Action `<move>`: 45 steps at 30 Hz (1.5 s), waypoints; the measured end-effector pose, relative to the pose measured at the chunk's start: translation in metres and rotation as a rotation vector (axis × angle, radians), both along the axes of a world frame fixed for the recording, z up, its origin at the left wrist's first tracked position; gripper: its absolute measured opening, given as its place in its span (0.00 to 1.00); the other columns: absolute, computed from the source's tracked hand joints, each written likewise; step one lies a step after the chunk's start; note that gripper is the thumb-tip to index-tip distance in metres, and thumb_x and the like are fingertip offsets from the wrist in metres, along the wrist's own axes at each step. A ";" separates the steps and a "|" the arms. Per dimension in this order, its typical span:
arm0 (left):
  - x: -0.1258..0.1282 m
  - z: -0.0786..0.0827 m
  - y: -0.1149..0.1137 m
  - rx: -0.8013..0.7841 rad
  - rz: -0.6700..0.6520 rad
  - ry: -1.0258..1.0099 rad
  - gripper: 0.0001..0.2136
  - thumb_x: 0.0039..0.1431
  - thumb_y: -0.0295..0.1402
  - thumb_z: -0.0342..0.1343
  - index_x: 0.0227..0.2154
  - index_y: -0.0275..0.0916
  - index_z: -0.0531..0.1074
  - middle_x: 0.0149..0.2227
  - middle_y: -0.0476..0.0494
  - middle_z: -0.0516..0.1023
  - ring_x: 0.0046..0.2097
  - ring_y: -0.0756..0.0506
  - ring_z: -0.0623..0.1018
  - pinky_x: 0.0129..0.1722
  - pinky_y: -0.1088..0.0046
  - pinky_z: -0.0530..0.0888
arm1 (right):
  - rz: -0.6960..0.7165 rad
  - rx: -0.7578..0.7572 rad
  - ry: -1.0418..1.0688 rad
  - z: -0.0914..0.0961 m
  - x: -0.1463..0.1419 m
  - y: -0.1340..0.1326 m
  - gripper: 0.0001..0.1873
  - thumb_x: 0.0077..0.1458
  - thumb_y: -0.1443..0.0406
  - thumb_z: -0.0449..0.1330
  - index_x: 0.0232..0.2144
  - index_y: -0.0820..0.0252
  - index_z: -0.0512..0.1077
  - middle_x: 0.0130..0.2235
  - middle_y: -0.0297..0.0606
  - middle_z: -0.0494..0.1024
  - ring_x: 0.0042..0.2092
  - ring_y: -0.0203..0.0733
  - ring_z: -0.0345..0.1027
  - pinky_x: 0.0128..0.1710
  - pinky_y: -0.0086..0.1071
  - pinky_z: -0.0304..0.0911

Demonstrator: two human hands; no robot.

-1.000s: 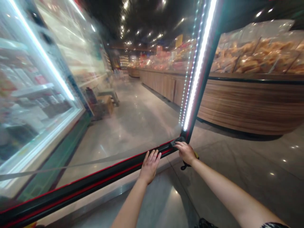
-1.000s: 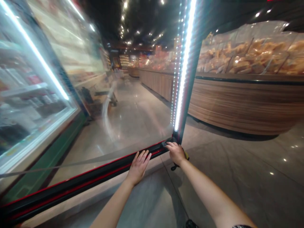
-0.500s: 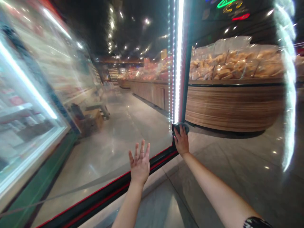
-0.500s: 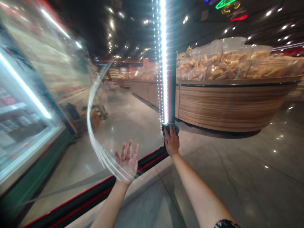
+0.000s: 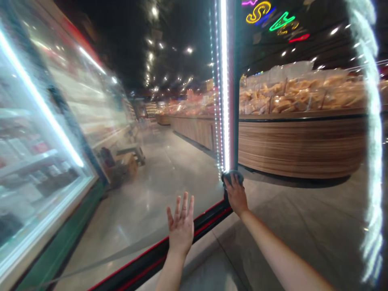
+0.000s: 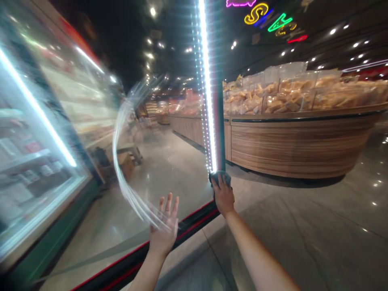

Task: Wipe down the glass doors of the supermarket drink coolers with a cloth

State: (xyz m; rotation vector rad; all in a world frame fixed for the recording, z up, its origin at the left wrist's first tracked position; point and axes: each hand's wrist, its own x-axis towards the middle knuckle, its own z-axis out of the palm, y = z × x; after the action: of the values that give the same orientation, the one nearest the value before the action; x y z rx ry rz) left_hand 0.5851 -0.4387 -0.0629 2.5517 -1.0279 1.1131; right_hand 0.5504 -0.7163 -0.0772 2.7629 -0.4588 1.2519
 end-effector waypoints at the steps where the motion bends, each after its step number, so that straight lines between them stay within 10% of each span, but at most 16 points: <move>1: 0.002 0.004 -0.001 0.012 0.000 -0.022 0.40 0.64 0.28 0.50 0.73 0.45 0.34 0.74 0.41 0.45 0.74 0.38 0.39 0.71 0.42 0.32 | -0.003 -0.009 0.007 0.002 0.000 -0.001 0.33 0.64 0.71 0.48 0.69 0.49 0.58 0.71 0.49 0.57 0.70 0.59 0.52 0.56 0.51 0.67; 6: 0.026 0.045 -0.005 0.077 -0.053 -0.148 0.38 0.66 0.29 0.48 0.73 0.45 0.34 0.73 0.42 0.48 0.74 0.41 0.38 0.71 0.46 0.30 | 0.017 -0.081 -0.099 0.065 0.013 -0.008 0.32 0.64 0.70 0.50 0.69 0.48 0.59 0.71 0.48 0.57 0.70 0.59 0.52 0.62 0.57 0.61; 14: 0.058 0.168 -0.018 0.150 -0.171 -0.310 0.37 0.69 0.35 0.48 0.73 0.43 0.33 0.73 0.43 0.49 0.74 0.41 0.44 0.72 0.47 0.33 | 0.094 -0.183 -0.286 0.213 0.032 -0.015 0.27 0.64 0.67 0.53 0.65 0.52 0.65 0.72 0.45 0.55 0.72 0.53 0.47 0.69 0.56 0.46; 23: 0.073 0.265 -0.039 0.283 -0.287 -0.405 0.38 0.69 0.35 0.51 0.73 0.45 0.35 0.74 0.43 0.46 0.75 0.41 0.45 0.73 0.47 0.36 | 0.108 -0.241 -0.372 0.298 0.040 -0.017 0.30 0.63 0.67 0.54 0.67 0.52 0.62 0.73 0.42 0.53 0.72 0.52 0.45 0.70 0.56 0.41; 32: 0.082 0.401 -0.079 0.361 -0.318 -0.412 0.32 0.69 0.36 0.52 0.72 0.44 0.48 0.74 0.45 0.48 0.75 0.42 0.43 0.72 0.50 0.32 | 0.139 -0.249 -0.391 0.431 0.050 -0.017 0.32 0.65 0.65 0.52 0.69 0.47 0.57 0.74 0.39 0.50 0.72 0.54 0.45 0.69 0.56 0.47; 45: 0.093 0.596 -0.076 0.382 -0.358 -0.439 0.36 0.66 0.38 0.56 0.72 0.41 0.47 0.74 0.43 0.47 0.75 0.40 0.44 0.73 0.50 0.33 | 0.167 -0.282 -0.336 0.583 0.046 -0.010 0.24 0.64 0.65 0.57 0.62 0.48 0.69 0.66 0.44 0.67 0.69 0.53 0.55 0.67 0.53 0.51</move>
State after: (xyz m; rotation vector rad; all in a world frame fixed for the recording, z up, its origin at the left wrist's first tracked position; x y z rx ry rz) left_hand 0.6778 -0.5150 0.5334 2.2720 -1.8784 1.5200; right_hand 0.5959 -0.7263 0.5060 2.4042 -0.0594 1.6835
